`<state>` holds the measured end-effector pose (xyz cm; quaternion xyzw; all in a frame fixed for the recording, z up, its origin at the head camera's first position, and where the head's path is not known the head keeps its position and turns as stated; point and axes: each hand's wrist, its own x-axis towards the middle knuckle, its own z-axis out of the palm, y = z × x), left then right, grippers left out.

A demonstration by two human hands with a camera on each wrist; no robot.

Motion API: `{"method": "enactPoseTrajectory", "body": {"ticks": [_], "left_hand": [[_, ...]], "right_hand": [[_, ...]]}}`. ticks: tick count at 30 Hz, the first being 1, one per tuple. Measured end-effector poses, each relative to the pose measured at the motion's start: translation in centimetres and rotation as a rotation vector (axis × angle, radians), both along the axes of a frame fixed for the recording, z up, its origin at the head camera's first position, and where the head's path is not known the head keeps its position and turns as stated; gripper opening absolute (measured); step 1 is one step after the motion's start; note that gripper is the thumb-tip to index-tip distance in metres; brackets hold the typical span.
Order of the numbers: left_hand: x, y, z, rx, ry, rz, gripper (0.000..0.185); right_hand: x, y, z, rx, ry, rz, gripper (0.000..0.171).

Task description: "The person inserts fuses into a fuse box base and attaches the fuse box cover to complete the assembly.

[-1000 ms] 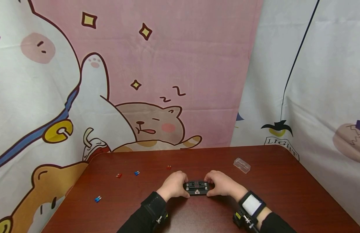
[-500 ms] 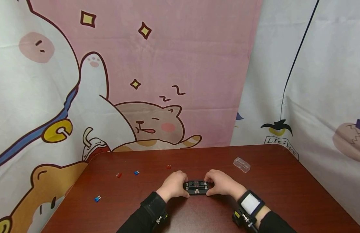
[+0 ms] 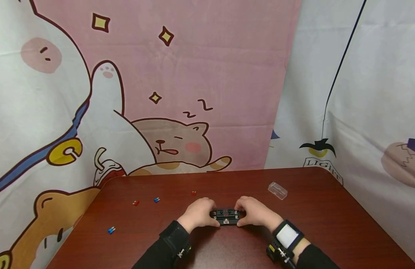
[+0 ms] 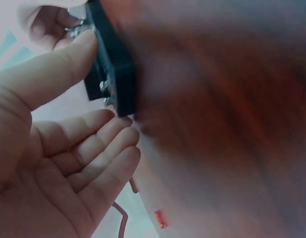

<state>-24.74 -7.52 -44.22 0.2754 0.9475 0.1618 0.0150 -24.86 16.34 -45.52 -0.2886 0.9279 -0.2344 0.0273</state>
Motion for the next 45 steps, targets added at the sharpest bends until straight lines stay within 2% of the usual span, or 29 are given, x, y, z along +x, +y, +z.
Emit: {"method": "enactPoseTrajectory", "body": {"ticks": [4, 10, 22, 28, 41, 45], "left_hand": [[-0.1, -0.4, 0.5, 0.016, 0.009, -0.002, 0.041], [-0.3, -0.9, 1.0, 0.042, 0.031, 0.039, 0.038], [-1.7, -2.1, 0.9, 0.061, 0.144, 0.102, 0.022], [-2.5, -3.0, 0.8, 0.022, 0.222, 0.125, 0.018], [-4.4, -4.6, 0.5, -0.048, 0.295, 0.186, 0.012], [-4.6, -4.6, 0.2, -0.077, 0.319, 0.2, 0.017]], "right_hand": [[0.0, -0.1, 0.0, -0.004, 0.002, 0.0, 0.036], [0.1, -0.2, -0.1, 0.006, -0.002, -0.019, 0.036], [0.1, -0.2, -0.1, 0.013, -0.009, -0.034, 0.036], [0.0, -0.2, -0.1, 0.014, -0.007, -0.032, 0.036], [0.1, -0.1, 0.1, 0.001, -0.014, -0.03, 0.036], [0.1, -0.1, 0.0, 0.003, -0.006, -0.029, 0.037]]}}
